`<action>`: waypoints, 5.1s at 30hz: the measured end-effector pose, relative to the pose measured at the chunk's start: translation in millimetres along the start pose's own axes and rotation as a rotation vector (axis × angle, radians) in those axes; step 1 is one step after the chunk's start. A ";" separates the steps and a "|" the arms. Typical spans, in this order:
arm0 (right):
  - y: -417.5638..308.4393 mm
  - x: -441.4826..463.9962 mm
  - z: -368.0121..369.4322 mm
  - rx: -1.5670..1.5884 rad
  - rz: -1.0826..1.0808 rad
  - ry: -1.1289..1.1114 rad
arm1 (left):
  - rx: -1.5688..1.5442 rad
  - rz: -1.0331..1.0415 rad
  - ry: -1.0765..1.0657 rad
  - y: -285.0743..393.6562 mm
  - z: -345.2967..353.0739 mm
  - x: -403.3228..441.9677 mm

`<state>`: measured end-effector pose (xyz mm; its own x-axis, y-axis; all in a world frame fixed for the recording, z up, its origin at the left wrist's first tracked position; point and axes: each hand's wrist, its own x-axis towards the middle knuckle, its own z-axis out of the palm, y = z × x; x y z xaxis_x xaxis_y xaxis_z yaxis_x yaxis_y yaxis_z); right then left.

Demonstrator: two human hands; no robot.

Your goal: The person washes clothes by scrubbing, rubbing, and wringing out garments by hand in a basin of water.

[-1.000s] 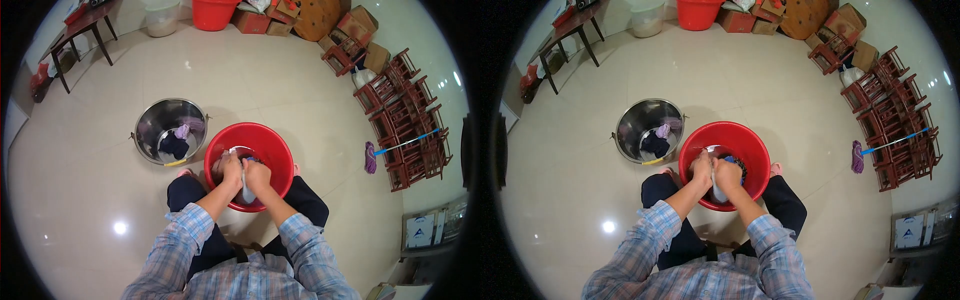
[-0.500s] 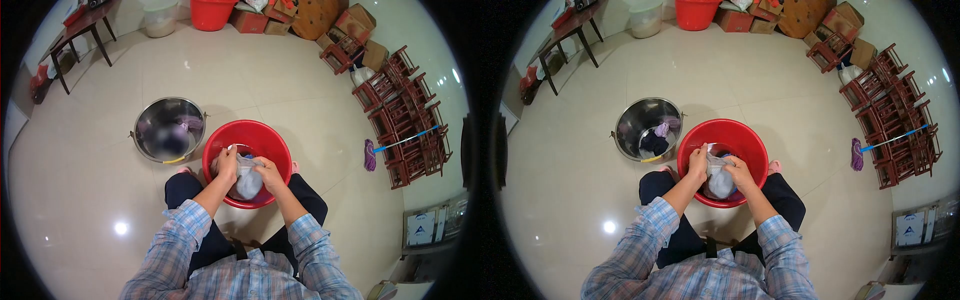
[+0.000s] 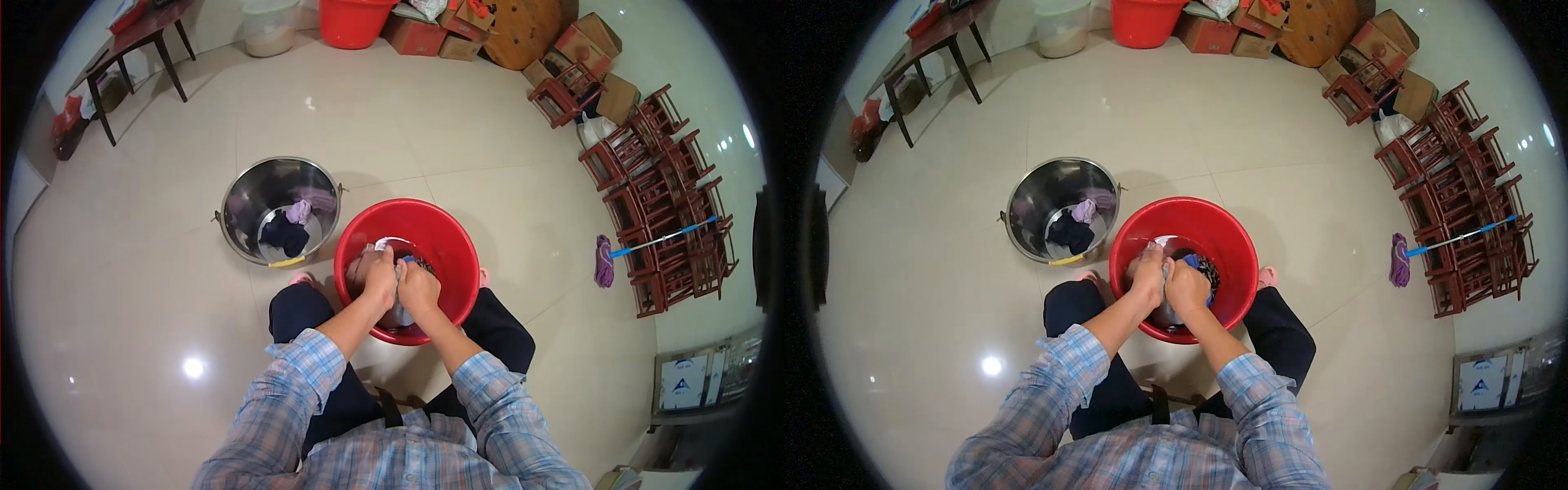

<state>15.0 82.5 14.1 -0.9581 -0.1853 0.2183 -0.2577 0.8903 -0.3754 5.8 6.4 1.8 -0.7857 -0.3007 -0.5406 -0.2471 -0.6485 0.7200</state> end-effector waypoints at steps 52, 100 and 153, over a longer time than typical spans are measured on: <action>-2.0 6.1 -12.5 -0.037 -0.062 0.039 | 0.004 -0.023 -0.129 12.5 -3.2 -14.9; 74.8 30.1 -25.7 0.936 0.392 -0.275 | 0.557 -0.179 -0.599 38.3 -12.1 -19.1; 56.0 12.0 -28.5 1.338 0.507 -0.592 | -0.114 -0.077 -0.184 -5.1 -21.4 22.9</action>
<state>-7.4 142.0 21.4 -0.8043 -0.4094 -0.4307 0.4878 -0.0410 -0.8720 1.2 -12.2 -23.6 -0.8597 -0.1221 -0.4960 -0.2527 -0.7423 0.6206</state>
